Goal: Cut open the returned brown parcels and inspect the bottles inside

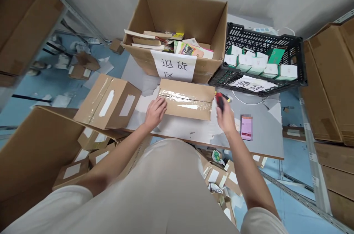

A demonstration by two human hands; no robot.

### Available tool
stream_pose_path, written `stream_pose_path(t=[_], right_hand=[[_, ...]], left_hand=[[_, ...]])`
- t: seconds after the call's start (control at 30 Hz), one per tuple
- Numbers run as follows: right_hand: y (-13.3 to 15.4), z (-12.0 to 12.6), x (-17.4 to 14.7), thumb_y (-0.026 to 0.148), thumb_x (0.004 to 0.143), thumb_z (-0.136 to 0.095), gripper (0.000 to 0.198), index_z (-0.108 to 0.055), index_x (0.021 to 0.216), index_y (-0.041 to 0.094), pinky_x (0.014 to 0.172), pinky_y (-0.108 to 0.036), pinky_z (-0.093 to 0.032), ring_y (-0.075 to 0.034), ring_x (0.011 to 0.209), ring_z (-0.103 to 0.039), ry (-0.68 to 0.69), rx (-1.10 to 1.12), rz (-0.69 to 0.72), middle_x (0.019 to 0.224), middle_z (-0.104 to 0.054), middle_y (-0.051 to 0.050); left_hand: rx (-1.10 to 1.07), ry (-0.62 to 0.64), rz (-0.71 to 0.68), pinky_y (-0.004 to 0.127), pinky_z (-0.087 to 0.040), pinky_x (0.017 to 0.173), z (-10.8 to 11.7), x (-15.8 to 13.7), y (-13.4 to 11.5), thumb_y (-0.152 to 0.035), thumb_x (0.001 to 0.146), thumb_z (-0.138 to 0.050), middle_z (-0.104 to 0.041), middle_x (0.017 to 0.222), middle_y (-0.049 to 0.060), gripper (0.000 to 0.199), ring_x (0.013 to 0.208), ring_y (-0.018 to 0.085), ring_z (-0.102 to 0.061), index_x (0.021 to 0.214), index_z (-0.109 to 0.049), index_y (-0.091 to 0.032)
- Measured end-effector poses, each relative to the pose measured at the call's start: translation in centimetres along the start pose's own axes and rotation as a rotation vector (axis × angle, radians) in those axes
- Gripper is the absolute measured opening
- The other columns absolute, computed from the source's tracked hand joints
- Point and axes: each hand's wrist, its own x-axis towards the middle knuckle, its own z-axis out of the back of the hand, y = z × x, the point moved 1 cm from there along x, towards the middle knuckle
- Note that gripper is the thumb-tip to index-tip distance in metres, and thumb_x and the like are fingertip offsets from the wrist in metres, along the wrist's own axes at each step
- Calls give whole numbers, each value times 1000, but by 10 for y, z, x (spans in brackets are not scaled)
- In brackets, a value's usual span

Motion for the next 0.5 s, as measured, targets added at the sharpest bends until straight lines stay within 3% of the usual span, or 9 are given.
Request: stream_pose_path(t=[0.1, 0.17, 0.23, 0.33, 0.5], right_hand=[[75, -5, 45, 34, 96, -37, 55, -29, 150, 28, 81, -33, -47, -23, 98, -62, 339, -195, 496, 122, -62, -10], [110, -19, 67, 32, 98, -36, 53, -29, 149, 35, 76, -29, -44, -21, 93, -62, 517, -333, 651, 115, -64, -6], [129, -34, 81, 32, 98, -37, 52, -27, 149, 40, 72, -26, -40, -19, 87, -63, 616, -436, 717, 112, -65, -4], [139, -45, 86, 30, 99, -38, 54, -24, 149, 43, 69, -26, -37, -18, 84, -63, 659, -529, 738, 111, -65, -4], [145, -41, 88, 13, 93, -39, 71, -12, 151, 45, 68, -28, -36, -20, 83, -64, 669, -649, 751, 111, -63, -6]], left_hand=[[9, 17, -55, 47, -35, 110, -6, -2, -4, -26, 96, -37, -60, 131, 13, 38, 131, 25, -48, 127, -57, -19], [6, 6, -54, 47, -36, 110, -8, -2, -5, -25, 95, -37, -60, 132, 13, 39, 132, 25, -48, 129, -56, -19], [0, -3, -56, 47, -37, 109, -8, -2, -5, -24, 95, -38, -60, 131, 13, 39, 131, 24, -48, 128, -57, -18], [-5, -19, -55, 46, -37, 109, -7, -1, -4, -23, 94, -38, -61, 131, 13, 39, 131, 24, -49, 127, -58, -17], [2, -52, -74, 45, -39, 107, -7, 1, -3, -21, 94, -38, -62, 130, 12, 37, 130, 24, -50, 124, -59, -16]])
